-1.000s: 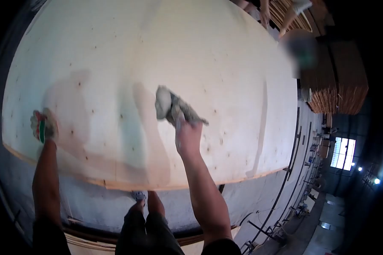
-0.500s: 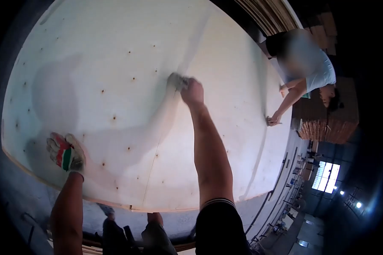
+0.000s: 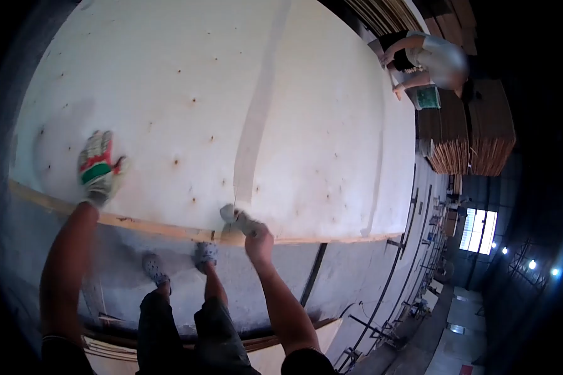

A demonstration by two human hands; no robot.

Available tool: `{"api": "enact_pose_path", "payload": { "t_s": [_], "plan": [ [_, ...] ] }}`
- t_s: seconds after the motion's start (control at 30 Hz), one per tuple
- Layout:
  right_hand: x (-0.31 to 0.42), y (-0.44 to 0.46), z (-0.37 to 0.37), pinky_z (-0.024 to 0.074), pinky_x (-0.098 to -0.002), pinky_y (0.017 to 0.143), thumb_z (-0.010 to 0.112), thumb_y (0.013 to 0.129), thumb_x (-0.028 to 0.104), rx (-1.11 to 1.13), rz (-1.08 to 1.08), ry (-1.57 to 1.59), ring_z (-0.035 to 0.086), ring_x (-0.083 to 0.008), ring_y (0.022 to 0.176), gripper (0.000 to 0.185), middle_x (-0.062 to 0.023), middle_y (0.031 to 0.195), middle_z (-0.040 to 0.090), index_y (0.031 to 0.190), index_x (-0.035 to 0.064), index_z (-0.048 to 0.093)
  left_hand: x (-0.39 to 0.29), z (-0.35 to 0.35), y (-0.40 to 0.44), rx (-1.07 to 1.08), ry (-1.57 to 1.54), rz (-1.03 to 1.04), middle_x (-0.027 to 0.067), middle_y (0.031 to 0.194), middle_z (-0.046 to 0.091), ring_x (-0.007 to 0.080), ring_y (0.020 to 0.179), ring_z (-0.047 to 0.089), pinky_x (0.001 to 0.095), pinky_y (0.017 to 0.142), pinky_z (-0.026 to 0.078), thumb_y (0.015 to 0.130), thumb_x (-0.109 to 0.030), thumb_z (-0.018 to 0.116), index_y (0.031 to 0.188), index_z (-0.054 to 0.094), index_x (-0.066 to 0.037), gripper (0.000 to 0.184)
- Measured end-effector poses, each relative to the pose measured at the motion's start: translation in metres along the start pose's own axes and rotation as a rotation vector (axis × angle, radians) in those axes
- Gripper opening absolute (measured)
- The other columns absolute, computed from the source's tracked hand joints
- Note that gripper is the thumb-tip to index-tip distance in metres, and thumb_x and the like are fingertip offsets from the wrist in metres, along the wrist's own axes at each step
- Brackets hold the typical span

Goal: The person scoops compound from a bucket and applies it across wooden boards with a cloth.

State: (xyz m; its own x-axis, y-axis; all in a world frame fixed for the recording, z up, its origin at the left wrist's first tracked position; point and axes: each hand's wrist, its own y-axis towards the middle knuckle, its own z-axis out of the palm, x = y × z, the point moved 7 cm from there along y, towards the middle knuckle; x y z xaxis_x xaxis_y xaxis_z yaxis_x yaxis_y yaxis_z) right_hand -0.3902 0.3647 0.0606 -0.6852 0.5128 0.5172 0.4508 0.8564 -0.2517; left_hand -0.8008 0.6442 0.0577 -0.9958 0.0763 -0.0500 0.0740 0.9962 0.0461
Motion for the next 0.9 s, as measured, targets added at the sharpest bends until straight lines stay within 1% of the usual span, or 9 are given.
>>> {"api": "enact_pose_path", "payload": {
  "t_s": [0.03,0.1,0.2,0.27,0.57,0.63,0.77,0.83,0.9],
  "plan": [
    [-0.027,-0.004,0.000,0.0515,-0.0382,0.093,0.055,0.088,0.006,-0.069,0.262,0.314,0.066,-0.0388,0.100,0.030,-0.0208,0.106,0.070,0.114,0.0008,0.070,0.021,-0.007,-0.008,0.094,-0.007,0.151,0.0218,0.154,0.038,0.0432,0.140,0.036,0.0567,0.113,0.030,0.088,-0.052,0.063,0.154,0.034,-0.012,0.083],
    [0.006,0.027,-0.008,0.0519,-0.0357,0.089,0.054,0.091,0.007,-0.236,0.282,0.604,0.067,-0.0397,0.094,0.025,-0.0205,0.102,0.072,0.106,0.0010,0.073,0.079,-0.009,-0.023,0.323,0.024,-0.083,0.0181,0.161,0.028,0.0396,0.147,0.028,0.0610,0.113,0.027,0.085,-0.055,0.062,0.157,0.027,-0.018,0.088],
    [0.030,0.043,0.006,0.0522,-0.0377,0.088,0.057,0.086,0.003,-0.196,0.364,0.150,0.066,-0.0382,0.096,0.034,-0.0198,0.107,0.071,0.117,0.0045,0.071,0.113,0.020,-0.036,0.395,0.045,-0.067,0.0159,0.165,0.020,0.0406,0.150,0.021,0.0618,0.114,0.025,0.086,-0.053,0.062,0.160,0.019,-0.022,0.091],
    [0.074,0.032,0.011,0.0524,-0.0412,0.087,0.059,0.080,0.001,-0.134,-0.239,-0.223,0.064,-0.0359,0.099,0.045,-0.0174,0.108,0.069,0.123,0.0066,0.067,0.113,0.023,-0.032,0.423,0.065,-0.085,0.0160,0.165,0.019,0.0407,0.150,0.020,0.0618,0.115,0.025,0.086,-0.052,0.062,0.160,0.018,-0.021,0.091],
    [0.136,-0.049,0.073,0.0526,-0.0390,0.090,0.055,0.078,-0.004,-0.052,0.031,0.224,0.067,-0.0394,0.101,0.035,-0.0220,0.104,0.069,0.109,0.0022,0.069,0.163,0.024,-0.011,0.441,0.152,-0.012,0.0198,0.161,0.027,0.0431,0.146,0.026,0.0538,0.115,0.032,0.086,-0.053,0.063,0.158,0.024,-0.015,0.090],
    [0.107,-0.056,0.037,0.0523,-0.0375,0.090,0.054,0.082,-0.005,-0.266,0.112,0.250,0.069,-0.0328,0.101,0.031,-0.0197,0.104,0.071,0.108,-0.0007,0.069,0.232,0.033,0.018,0.400,-0.021,-0.090,0.0239,0.155,0.036,0.0444,0.133,0.044,0.0503,0.110,0.038,0.087,-0.057,0.063,0.155,0.031,-0.012,0.087],
    [0.026,-0.041,-0.065,0.0529,-0.0367,0.090,0.052,0.087,-0.005,-0.587,0.305,0.416,0.067,-0.0225,0.096,0.028,-0.0110,0.102,0.072,0.108,-0.0035,0.069,0.256,0.031,0.040,0.357,-0.091,-0.098,0.0229,0.153,0.033,0.0375,0.124,0.046,0.0433,0.094,0.045,0.090,-0.050,0.065,0.156,0.028,-0.014,0.084],
    [-0.003,-0.040,-0.082,0.0563,-0.0378,0.084,0.060,0.088,-0.001,-0.763,0.567,1.131,0.069,-0.0278,0.094,0.027,-0.0170,0.112,0.068,0.114,-0.0027,0.067,0.261,0.033,0.047,0.323,-0.130,-0.119,0.0223,0.152,0.032,0.0329,0.118,0.048,0.0386,0.084,0.049,0.092,-0.046,0.066,0.157,0.026,-0.015,0.082],
    [-0.076,-0.028,-0.071,0.0566,-0.0388,0.082,0.060,0.089,0.002,-0.754,0.606,1.179,0.069,-0.0279,0.092,0.023,-0.0173,0.109,0.070,0.110,-0.0013,0.069,0.264,0.039,0.051,0.314,-0.144,-0.120,0.0220,0.151,0.031,0.0306,0.115,0.049,0.0363,0.079,0.051,0.093,-0.044,0.067,0.157,0.025,-0.016,0.081]
  ]
}}
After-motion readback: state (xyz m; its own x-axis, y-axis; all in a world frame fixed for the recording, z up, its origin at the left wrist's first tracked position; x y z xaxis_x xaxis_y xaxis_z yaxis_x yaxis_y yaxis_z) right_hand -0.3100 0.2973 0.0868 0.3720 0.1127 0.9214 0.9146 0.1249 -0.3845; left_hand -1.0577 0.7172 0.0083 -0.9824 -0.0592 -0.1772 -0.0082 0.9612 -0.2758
